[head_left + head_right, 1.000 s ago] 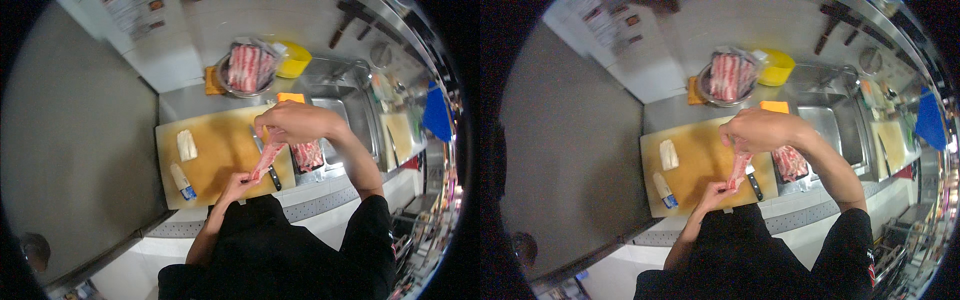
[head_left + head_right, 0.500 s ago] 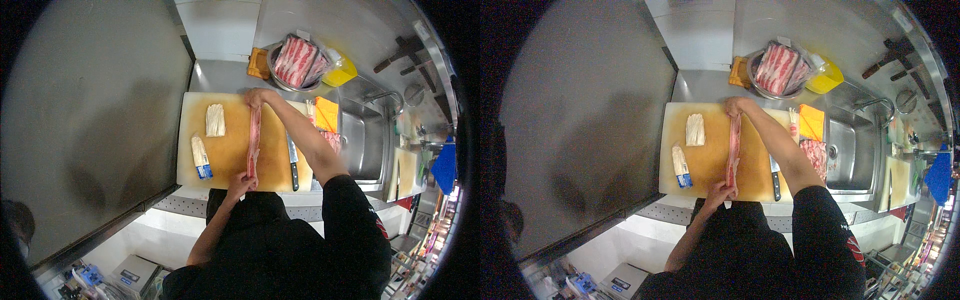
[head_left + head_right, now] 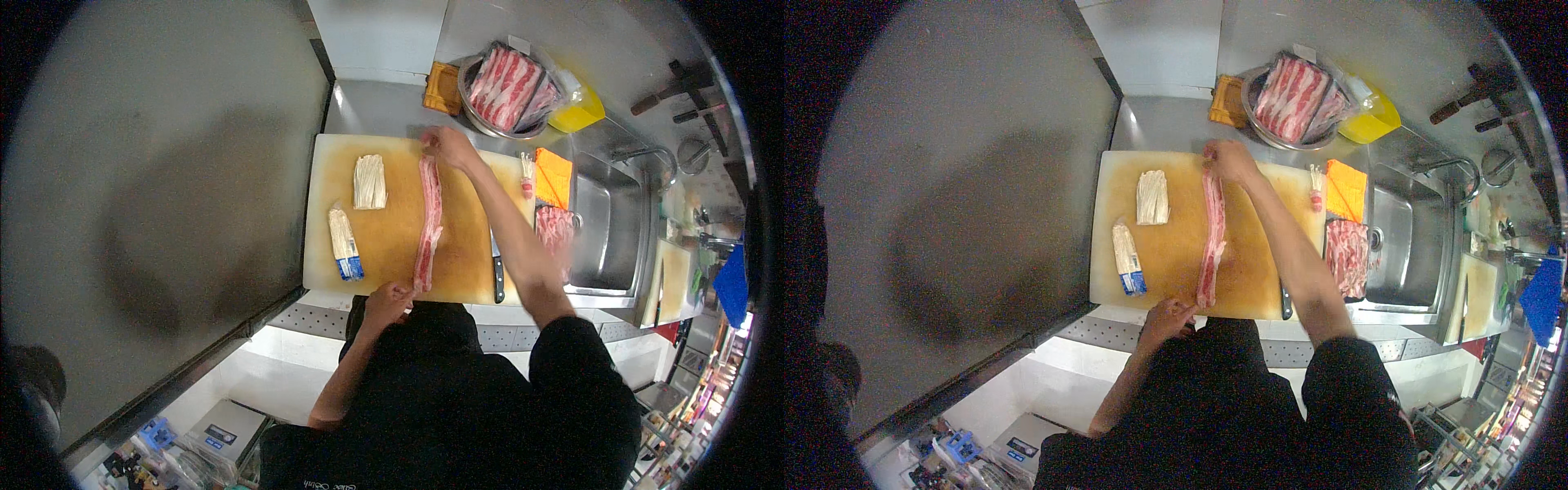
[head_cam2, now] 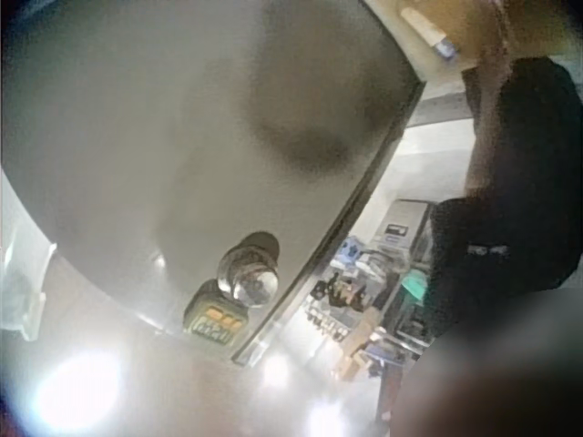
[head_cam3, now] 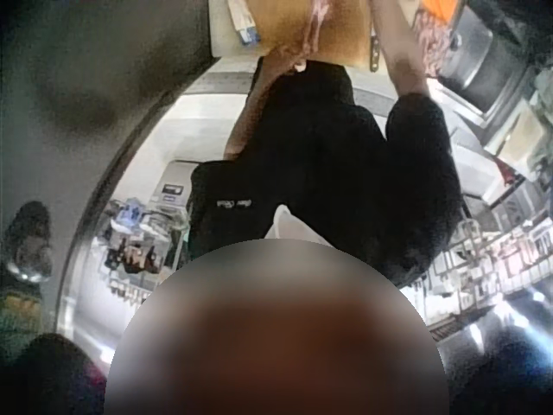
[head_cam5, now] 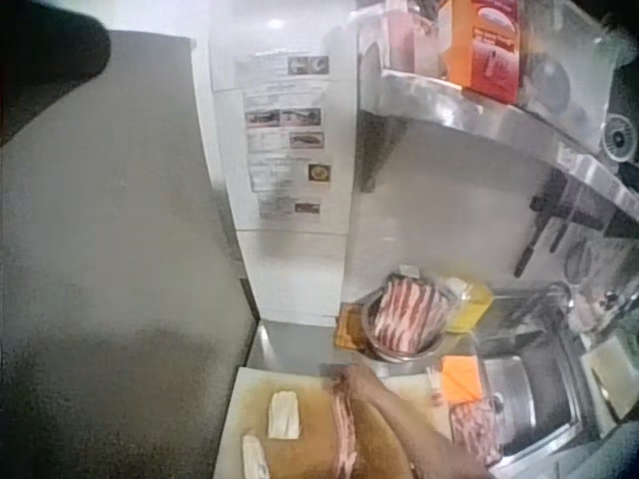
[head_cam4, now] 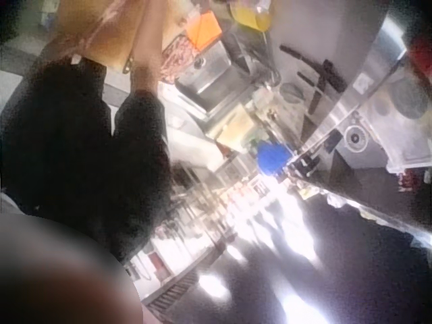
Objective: The person wraps enoki mushrooms in thin slices of pork belly on a cutting board, then uses a knife to trim the bundles and places them into a tray. The process repeats with additional mushrooms and meat slices.
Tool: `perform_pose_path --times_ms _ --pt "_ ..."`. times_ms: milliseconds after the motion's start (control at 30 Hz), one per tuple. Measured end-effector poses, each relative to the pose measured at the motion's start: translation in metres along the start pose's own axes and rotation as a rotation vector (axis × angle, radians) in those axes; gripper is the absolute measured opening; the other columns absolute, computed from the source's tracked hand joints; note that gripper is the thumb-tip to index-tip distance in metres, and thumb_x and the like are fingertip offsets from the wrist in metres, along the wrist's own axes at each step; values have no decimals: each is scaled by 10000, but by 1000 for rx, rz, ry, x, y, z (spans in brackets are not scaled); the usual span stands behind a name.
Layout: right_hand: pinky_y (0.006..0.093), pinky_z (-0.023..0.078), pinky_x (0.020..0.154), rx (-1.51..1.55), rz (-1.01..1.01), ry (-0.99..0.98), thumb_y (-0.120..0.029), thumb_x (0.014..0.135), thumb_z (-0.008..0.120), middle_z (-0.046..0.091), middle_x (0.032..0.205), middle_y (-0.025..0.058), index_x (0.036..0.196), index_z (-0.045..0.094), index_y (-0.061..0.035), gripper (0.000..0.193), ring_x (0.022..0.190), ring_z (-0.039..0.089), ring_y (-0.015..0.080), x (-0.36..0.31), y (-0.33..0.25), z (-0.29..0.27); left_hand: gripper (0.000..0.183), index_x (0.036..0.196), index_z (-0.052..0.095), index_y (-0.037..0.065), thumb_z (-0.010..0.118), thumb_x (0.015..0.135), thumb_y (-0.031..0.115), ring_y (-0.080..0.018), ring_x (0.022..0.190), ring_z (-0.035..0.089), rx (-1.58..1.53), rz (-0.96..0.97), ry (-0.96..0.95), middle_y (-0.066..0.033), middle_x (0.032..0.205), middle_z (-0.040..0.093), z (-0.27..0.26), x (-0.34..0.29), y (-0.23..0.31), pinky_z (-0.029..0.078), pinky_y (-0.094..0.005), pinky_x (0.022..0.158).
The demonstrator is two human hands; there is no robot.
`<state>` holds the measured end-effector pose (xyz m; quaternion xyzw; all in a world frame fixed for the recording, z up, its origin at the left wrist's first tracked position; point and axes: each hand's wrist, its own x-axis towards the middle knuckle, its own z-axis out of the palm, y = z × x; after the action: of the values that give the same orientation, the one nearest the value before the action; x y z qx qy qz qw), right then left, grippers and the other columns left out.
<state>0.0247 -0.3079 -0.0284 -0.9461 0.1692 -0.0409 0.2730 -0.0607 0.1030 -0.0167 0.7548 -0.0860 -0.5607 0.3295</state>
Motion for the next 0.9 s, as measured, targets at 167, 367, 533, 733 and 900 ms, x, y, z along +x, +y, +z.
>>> perform_pose_path --times_ms 167,367,533,733,900 --pt "386 593 814 549 334 70 -157 911 741 794 977 139 1068 775 -38 200 909 766 244 -106 -61 9 286 1101 704 55 764 973 304 -286 906 771 206 395 523 -130 952 784 -59 0 54 585 -437 804" --pt "459 603 839 490 529 31 -311 939 769 785 942 214 1090 774 -21 327 903 774 354 -91 -143 61 271 1116 695 28 795 890 141 -378 1028 723 347 501 681 -183 1106 750 -127 94 128 551 -482 891" --pt "508 583 877 229 543 140 -444 884 786 767 981 279 1042 756 7 479 975 754 424 -54 -167 71 312 1118 695 41 831 846 112 -389 988 714 405 496 648 -180 1062 739 -129 107 130 548 -498 886" --pt "506 589 876 376 589 129 -419 868 781 775 982 253 1069 778 -13 453 965 758 415 -46 -165 70 349 1112 695 53 869 821 137 -349 924 738 307 555 664 -158 1009 762 -131 118 112 564 -464 851" --pt "461 590 848 212 593 2 -444 858 793 781 960 228 1020 790 -15 459 931 764 372 -41 -129 83 366 1119 692 45 876 814 132 -356 960 727 185 518 640 -160 999 745 -125 117 105 556 -470 861"
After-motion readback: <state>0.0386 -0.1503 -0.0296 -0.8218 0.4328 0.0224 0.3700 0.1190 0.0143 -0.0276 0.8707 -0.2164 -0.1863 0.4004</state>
